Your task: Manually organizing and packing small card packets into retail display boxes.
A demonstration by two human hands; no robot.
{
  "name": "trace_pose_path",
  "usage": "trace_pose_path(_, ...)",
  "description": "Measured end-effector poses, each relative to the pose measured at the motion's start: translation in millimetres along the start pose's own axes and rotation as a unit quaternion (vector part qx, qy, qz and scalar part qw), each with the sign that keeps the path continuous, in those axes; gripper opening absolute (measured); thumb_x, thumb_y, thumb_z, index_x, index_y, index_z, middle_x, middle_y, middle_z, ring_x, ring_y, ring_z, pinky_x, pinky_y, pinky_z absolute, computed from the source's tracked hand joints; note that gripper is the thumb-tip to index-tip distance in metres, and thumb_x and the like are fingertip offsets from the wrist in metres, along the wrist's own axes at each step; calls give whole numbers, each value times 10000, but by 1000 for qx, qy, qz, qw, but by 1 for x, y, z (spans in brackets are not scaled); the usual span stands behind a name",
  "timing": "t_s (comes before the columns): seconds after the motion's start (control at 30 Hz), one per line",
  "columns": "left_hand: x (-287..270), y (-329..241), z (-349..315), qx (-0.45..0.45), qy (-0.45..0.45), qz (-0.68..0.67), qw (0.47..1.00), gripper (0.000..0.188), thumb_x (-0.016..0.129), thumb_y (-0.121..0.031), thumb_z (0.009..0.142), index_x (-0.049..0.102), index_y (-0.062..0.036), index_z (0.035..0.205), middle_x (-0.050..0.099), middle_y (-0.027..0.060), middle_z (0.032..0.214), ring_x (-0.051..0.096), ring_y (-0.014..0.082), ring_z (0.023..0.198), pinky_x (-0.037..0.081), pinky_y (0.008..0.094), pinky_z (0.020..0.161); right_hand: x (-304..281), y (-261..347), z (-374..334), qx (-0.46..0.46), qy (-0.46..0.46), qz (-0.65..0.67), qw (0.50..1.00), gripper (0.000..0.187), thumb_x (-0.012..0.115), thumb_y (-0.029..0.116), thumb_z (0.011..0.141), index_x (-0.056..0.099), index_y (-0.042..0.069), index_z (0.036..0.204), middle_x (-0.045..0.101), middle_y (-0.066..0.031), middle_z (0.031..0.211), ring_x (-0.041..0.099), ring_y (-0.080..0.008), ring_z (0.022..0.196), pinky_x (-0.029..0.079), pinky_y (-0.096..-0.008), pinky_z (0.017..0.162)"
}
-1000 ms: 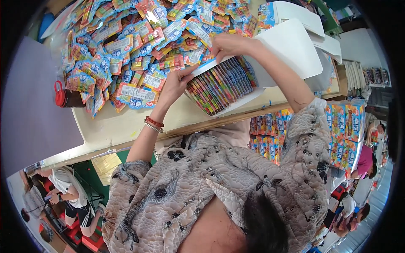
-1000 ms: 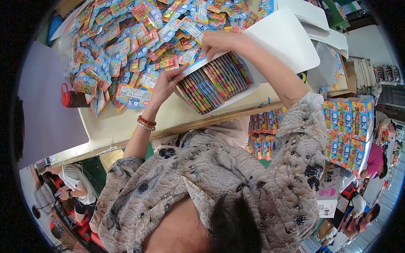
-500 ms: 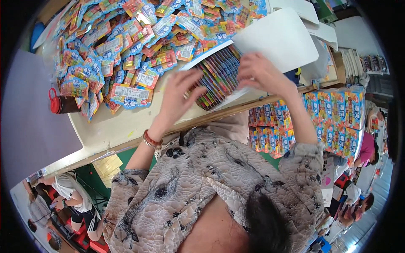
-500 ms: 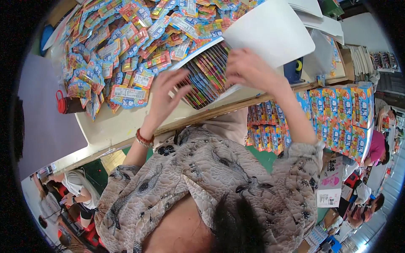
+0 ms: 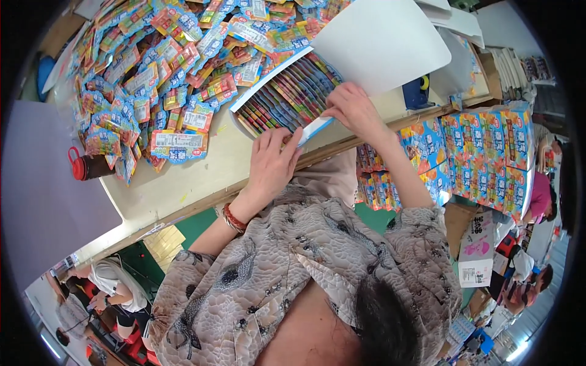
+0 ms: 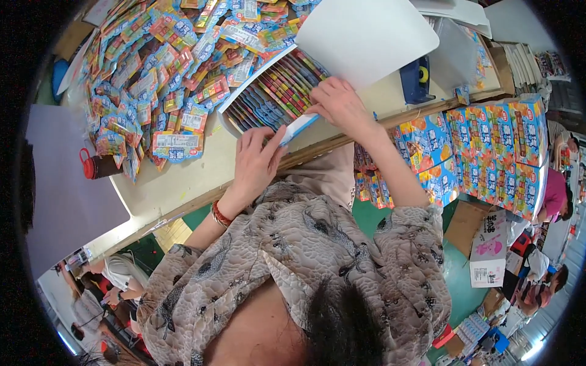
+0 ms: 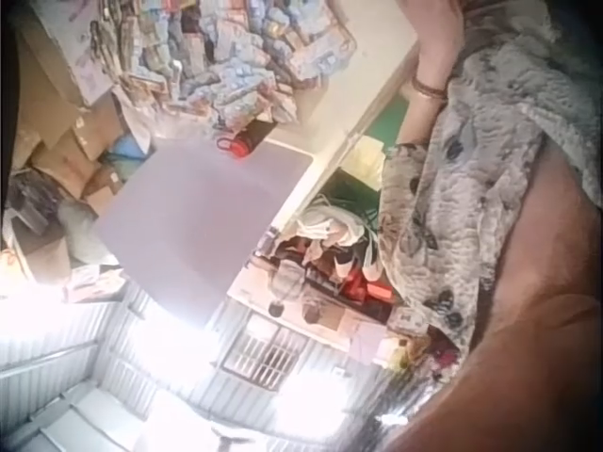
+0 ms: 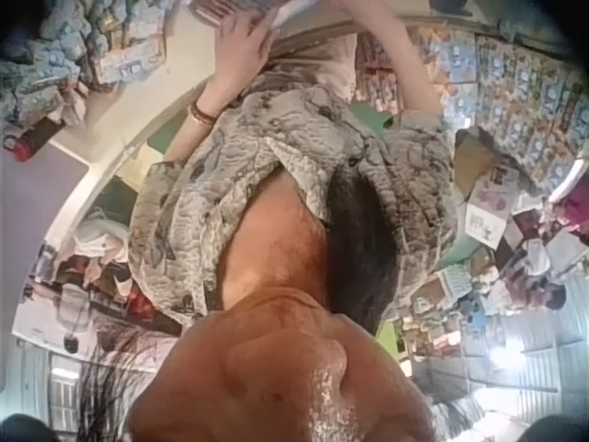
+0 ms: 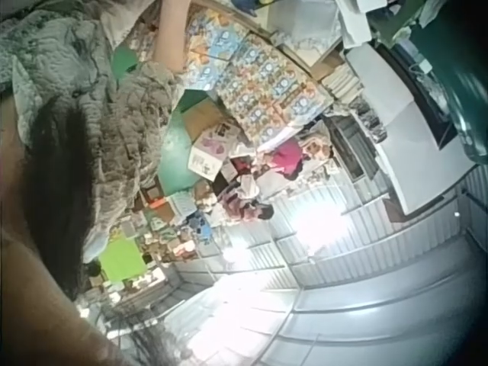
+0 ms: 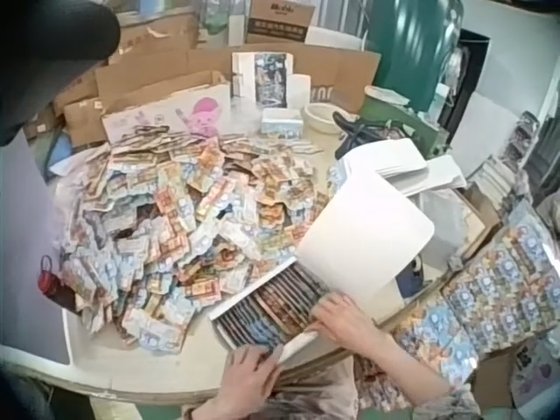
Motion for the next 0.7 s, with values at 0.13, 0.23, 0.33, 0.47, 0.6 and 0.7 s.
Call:
trace_pose_path(0.13, 12, 4, -12, 39, -17, 88, 995, 478, 667, -192, 819, 544, -124, 1276, 485, 59, 1228, 452, 228, 1167, 323, 416, 985, -12, 27, -32, 130, -286, -64, 947, 649, 771, 262, 747, 441, 37, 1260, 536, -160, 1116, 496, -320, 1066, 409, -415, 928)
trace_pose_path(0.23, 21, 8, -20, 17, -27, 124, 992, 510, 660, -206, 827, 524, -146, 1315, 423, 47, 1365, 409, 204, 1248, 232, 419, 1047, 7, 46, -51, 301, -336, 106, 886, 880, 796, 220, 739, 258, 11, 1403, 529, -179, 1165, 503, -286, 1106, 432, -403, 928)
trace_pose_path(0.33, 25, 7, -22, 21, -26, 126, 991, 508, 664, -200, 819, 533, -146, 1307, 431, 44, 1360, 401, 196, 1255, 224, 404, 1052, 59, 38, -47, 363, -329, 430, 758, 909, 762, 133, 774, 160, -3, 1440, 553, -166, 1155, 548, -237, 1067, 478, -364, 875)
trace_pose_path(0.47, 24, 1, -16, 31, -39, 122, 991, 491, 647, -197, 816, 543, -133, 1292, 436, 43, 1363, 384, 191, 1271, 205, 416, 1058, 56, -10, -44, 354, -385, 548, 653, 937, 762, 106, 774, 129, -12, 1454, 575, -142, 1025, 597, -178, 846, 487, -261, 680)
trace_pose_path(0.6, 54, -29, 8, 61, 7, 224, 973, 494, 628, -249, 840, 521, -136, 1308, 412, 54, 1384, 390, 201, 1279, 162, 472, 1092, 50, -74, -43, 443, -315, 417, 728, 555, 695, 123, 855, 413, -9, 1314, 642, -82, 873, 626, -116, 781, 510, -264, 678)
trace_pose_path(0.7, 69, -55, 29, 101, 18, 272, 957, 510, 517, -236, 852, 484, -43, 1324, 405, 97, 1407, 342, 237, 1320, 182, 505, 1089, 29, -129, -27, 379, -391, 417, 728, 419, 671, 205, 888, 517, -10, 1212, 631, -44, 772, 594, -85, 687, 461, -238, 591)
Point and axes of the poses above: each hand's wrist, its own z-axis towards the middle knuckle, its own x-axis out of the palm, y = z × x, the point moved 7 cm from there along z, towards the middle knuckle
